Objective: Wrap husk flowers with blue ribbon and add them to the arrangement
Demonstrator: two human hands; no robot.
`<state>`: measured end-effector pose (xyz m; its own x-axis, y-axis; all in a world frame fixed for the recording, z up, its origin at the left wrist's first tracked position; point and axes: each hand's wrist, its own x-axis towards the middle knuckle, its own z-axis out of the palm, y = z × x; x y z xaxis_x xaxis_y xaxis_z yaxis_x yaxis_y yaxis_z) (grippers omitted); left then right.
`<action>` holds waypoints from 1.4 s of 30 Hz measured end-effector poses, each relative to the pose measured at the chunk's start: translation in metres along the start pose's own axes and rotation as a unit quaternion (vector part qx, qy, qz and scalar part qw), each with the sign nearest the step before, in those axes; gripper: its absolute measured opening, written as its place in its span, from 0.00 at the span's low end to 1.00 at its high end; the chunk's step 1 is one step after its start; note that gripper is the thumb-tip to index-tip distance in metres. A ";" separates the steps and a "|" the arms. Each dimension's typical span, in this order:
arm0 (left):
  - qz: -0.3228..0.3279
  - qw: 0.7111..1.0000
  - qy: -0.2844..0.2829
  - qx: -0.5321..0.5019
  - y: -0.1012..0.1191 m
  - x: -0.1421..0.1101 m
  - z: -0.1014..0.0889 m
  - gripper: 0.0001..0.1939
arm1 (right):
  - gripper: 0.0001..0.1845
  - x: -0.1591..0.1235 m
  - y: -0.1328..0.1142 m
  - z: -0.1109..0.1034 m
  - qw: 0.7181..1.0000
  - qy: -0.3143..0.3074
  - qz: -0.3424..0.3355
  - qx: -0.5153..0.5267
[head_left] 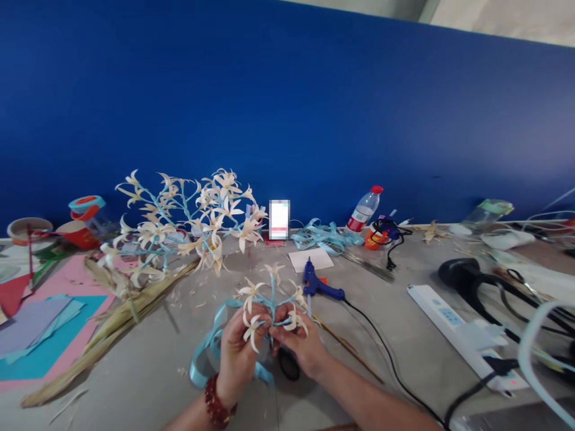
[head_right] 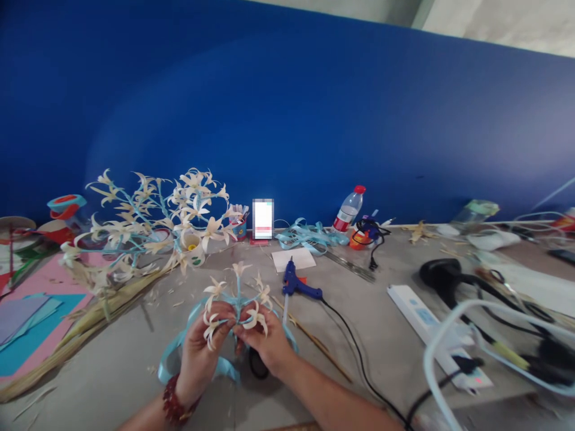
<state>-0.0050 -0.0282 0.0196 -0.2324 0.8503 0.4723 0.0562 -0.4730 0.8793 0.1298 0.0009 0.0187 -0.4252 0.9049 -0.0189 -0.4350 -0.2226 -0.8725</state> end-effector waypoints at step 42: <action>-0.183 0.979 0.041 -0.084 0.007 0.004 0.009 0.09 | 0.10 -0.002 -0.012 -0.007 0.968 0.028 -0.122 -0.216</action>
<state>0.0030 -0.0259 0.0278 -0.2843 0.9517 0.1156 -0.2047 -0.1781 0.9625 0.1420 0.0042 0.0260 -0.3029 0.9323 0.1979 -0.1401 0.1619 -0.9768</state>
